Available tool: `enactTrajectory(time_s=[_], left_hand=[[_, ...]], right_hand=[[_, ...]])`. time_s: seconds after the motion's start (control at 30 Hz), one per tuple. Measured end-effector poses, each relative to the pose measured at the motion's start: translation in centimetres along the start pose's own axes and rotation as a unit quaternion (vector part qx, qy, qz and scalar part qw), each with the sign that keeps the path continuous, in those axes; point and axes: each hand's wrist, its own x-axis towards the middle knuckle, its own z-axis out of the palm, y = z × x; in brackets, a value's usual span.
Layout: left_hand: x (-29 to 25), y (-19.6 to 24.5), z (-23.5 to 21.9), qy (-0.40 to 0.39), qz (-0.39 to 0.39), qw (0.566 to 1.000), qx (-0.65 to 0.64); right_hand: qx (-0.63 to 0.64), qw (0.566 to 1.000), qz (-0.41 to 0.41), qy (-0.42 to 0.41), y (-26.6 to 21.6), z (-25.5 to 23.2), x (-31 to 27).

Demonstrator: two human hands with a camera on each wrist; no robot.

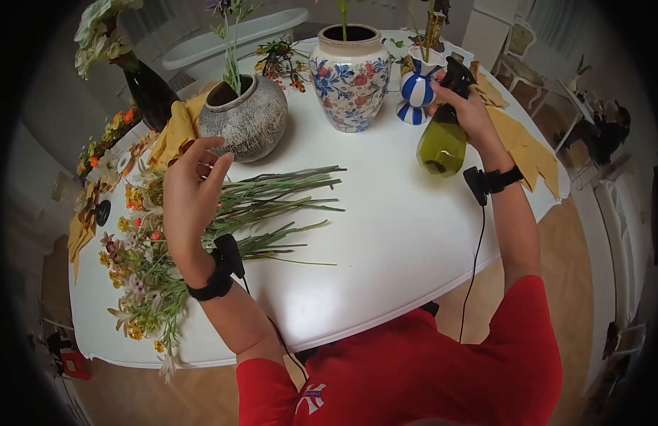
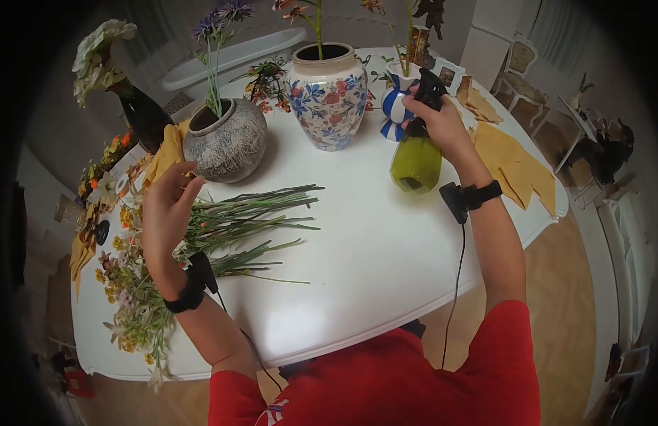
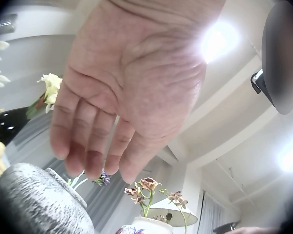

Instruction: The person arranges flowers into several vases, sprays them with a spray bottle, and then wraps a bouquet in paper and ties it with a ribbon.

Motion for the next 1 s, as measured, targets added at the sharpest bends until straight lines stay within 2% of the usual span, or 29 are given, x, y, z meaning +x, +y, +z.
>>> enactTrajectory(time_s=[0.23, 0.37, 0.63, 0.87, 1.0], left_hand=[[0.0, -0.7, -0.1, 0.009, 0.007, 1.000, 0.010], [0.0, -0.9, -0.1, 0.012, 0.008, 1.000, 0.007], [0.0, -1.0, -0.2, 0.011, 0.008, 1.000, 0.007], [0.0, -0.9, -0.4, 0.016, 0.008, 1.000, 0.008], [-0.1, -0.9, -0.6, 0.019, 0.009, 1.000, 0.000]], right_hand=[[-0.005, 1.000, 0.026, 0.013, 1.5, -1.1, 1.0], [-0.020, 0.999, 0.040, -0.006, 2.4, -1.9, 2.4], [-0.072, 0.997, 0.034, 0.024, -0.6, -1.1, 3.5], [-0.085, 0.996, -0.035, 0.013, -5.4, -0.6, 6.6], [-0.120, 0.992, -0.047, -0.008, -7.7, -0.9, 9.5]])
